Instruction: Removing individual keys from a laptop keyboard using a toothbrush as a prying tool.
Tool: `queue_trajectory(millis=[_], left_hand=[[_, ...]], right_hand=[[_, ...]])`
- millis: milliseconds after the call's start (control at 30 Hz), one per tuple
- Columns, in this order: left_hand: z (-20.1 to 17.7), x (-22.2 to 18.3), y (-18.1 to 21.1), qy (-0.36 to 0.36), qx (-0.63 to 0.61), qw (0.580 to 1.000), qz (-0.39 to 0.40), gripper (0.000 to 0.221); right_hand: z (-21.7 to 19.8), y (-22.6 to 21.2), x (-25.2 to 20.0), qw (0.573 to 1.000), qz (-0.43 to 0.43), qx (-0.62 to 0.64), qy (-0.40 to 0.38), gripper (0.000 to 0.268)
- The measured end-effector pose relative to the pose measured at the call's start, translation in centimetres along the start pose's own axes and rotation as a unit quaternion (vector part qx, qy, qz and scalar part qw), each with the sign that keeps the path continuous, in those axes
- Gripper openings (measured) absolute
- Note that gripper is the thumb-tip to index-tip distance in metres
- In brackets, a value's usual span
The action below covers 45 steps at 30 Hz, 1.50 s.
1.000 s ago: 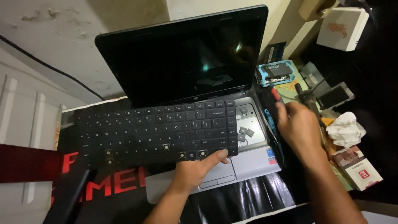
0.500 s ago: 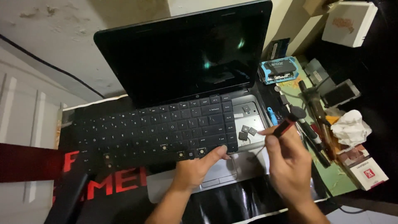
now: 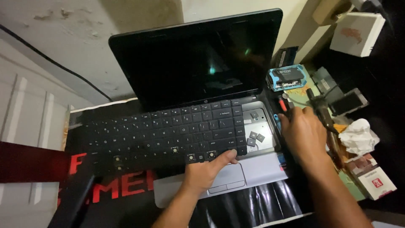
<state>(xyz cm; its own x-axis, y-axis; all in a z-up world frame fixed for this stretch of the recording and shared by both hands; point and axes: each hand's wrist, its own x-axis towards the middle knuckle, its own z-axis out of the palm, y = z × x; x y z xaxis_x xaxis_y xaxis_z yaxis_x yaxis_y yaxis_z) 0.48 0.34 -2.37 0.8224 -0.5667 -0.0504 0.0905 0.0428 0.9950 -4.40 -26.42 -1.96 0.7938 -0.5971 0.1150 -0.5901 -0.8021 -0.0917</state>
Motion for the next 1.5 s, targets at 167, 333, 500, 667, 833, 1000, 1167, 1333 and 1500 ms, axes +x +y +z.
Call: queue_trajectory(millis=[167,333,500,667,833,1000,1167,1333,1500], left_hand=[[-0.1,0.3,-0.3,0.068,0.048,0.996,-0.024,0.028],[-0.4,1.1,-0.5,0.132,0.016,0.984,0.122,0.048],[-1.1,1.3,-0.1,0.122,0.094,0.975,0.159,0.038],[-1.9,0.9,0.5,0.013,0.047,0.997,0.062,0.047],[-3.4,0.7,-2.9,0.100,0.006,0.983,-0.154,0.049],[-1.5,1.6,6.5,0.310,-0.352,0.877,-0.104,0.044],[-3.5,1.8,4.5,0.311,-0.072,0.938,-0.137,0.041],[-3.2,2.2,5.6,0.261,-0.028,0.961,-0.086,0.040],[-5.4,2.6,0.7,0.235,0.090,0.960,0.124,0.043]], right_hand=[[-6.6,-4.9,-1.9,0.938,-0.112,0.321,-0.058,0.026],[-6.7,-7.5,-1.0,0.756,-0.201,0.521,-0.342,0.057],[-3.1,-8.2,-0.5,0.530,-0.274,0.688,-0.412,0.046],[-1.7,-7.6,-0.8,0.520,-0.256,0.729,-0.364,0.043],[-1.5,-6.6,-0.9,0.534,-0.236,0.752,-0.305,0.051],[-1.0,-5.8,-0.6,0.493,-0.231,0.783,-0.300,0.046],[-1.7,-5.6,-0.4,0.484,-0.197,0.795,-0.309,0.046],[-3.3,-5.6,-0.3,0.532,-0.187,0.759,-0.325,0.052],[-2.5,-5.9,-0.5,0.565,-0.190,0.731,-0.333,0.059]])
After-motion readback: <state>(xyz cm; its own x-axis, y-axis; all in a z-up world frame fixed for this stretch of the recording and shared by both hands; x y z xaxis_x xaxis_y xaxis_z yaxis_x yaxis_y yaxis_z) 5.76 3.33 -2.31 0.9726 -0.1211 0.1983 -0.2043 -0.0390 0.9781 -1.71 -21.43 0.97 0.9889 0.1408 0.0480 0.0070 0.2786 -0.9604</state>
